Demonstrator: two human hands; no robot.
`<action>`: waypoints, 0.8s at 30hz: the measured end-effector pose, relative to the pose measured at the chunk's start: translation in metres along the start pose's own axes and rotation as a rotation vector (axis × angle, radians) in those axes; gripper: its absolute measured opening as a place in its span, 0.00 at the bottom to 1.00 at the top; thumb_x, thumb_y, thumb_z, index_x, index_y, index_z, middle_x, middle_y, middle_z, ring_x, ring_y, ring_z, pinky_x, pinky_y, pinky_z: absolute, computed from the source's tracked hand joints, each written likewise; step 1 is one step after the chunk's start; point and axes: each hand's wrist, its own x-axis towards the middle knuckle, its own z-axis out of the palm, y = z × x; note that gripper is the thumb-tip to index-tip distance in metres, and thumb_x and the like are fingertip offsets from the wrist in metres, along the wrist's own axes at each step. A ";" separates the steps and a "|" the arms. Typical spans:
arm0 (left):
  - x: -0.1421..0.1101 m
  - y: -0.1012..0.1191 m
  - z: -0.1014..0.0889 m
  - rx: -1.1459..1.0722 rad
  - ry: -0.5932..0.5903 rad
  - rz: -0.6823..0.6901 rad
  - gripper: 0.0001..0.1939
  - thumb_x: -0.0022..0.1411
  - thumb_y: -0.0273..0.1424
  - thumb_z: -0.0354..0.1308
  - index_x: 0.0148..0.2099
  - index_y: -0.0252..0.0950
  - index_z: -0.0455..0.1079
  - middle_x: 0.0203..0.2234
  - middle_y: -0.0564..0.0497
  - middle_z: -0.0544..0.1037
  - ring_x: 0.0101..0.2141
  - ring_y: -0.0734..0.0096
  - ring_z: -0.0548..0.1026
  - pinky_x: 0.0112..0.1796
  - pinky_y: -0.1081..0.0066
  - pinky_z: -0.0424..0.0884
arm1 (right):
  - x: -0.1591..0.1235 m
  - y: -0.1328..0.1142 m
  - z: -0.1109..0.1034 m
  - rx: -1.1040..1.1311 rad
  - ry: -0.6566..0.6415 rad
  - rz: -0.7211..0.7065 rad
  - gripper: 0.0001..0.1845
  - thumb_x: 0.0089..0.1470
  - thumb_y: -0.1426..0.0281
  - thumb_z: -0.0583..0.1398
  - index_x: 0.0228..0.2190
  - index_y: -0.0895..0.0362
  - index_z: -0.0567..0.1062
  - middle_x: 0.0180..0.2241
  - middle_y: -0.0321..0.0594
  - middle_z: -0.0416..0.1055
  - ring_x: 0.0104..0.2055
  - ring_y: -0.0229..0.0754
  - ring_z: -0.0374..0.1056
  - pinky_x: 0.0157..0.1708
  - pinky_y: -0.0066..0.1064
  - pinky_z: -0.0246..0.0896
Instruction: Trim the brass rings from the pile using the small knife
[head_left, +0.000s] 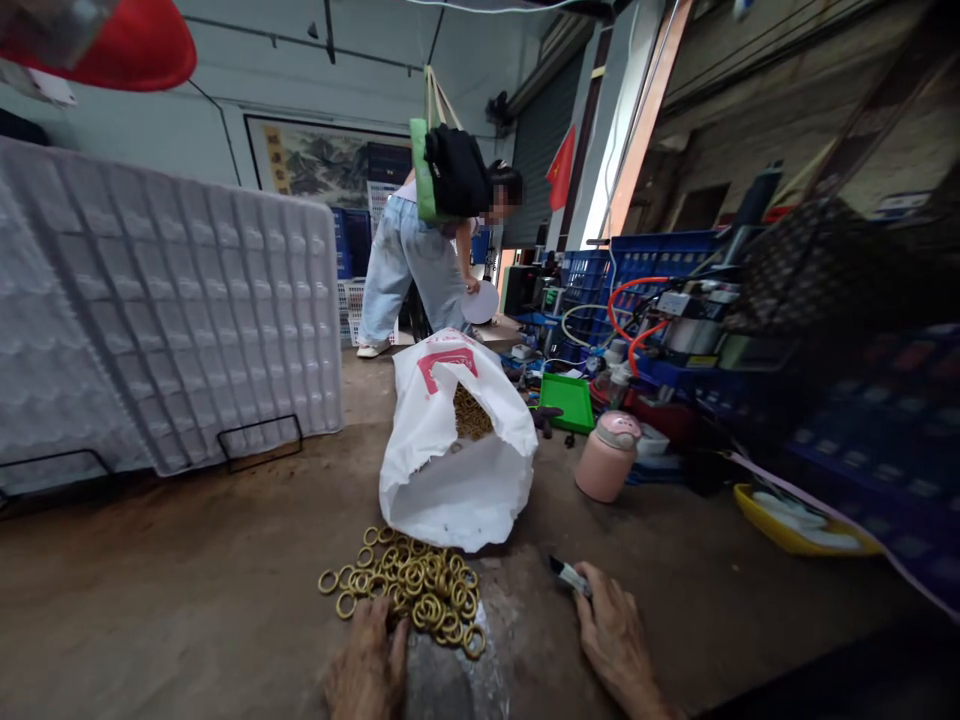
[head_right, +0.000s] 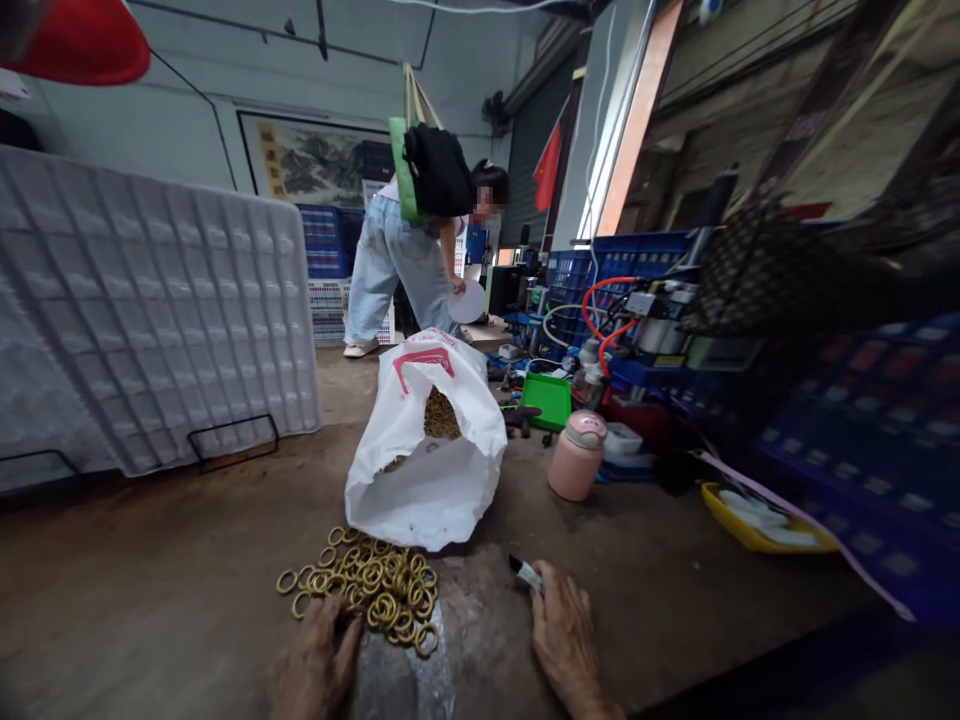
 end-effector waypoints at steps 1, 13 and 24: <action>0.000 0.000 -0.001 -0.019 -0.011 -0.004 0.15 0.64 0.34 0.42 0.46 0.41 0.68 0.41 0.46 0.74 0.37 0.65 0.74 0.37 0.68 0.68 | 0.000 -0.001 0.000 -0.002 0.005 -0.007 0.14 0.54 0.72 0.49 0.43 0.55 0.66 0.36 0.44 0.74 0.36 0.47 0.71 0.33 0.37 0.61; 0.003 -0.008 -0.021 -0.444 0.130 -0.007 0.13 0.60 0.36 0.45 0.33 0.37 0.68 0.30 0.48 0.74 0.33 0.65 0.72 0.37 0.68 0.65 | 0.025 -0.033 -0.030 0.542 -0.024 0.604 0.19 0.43 0.57 0.56 0.33 0.57 0.72 0.27 0.42 0.73 0.28 0.45 0.69 0.28 0.33 0.63; -0.006 -0.014 -0.026 -0.774 0.078 -0.231 0.21 0.52 0.51 0.48 0.23 0.38 0.57 0.16 0.57 0.58 0.19 0.75 0.58 0.22 0.74 0.56 | 0.097 -0.158 -0.178 1.629 -0.549 0.286 0.17 0.44 0.49 0.61 0.20 0.49 0.74 0.14 0.34 0.63 0.18 0.38 0.59 0.20 0.30 0.57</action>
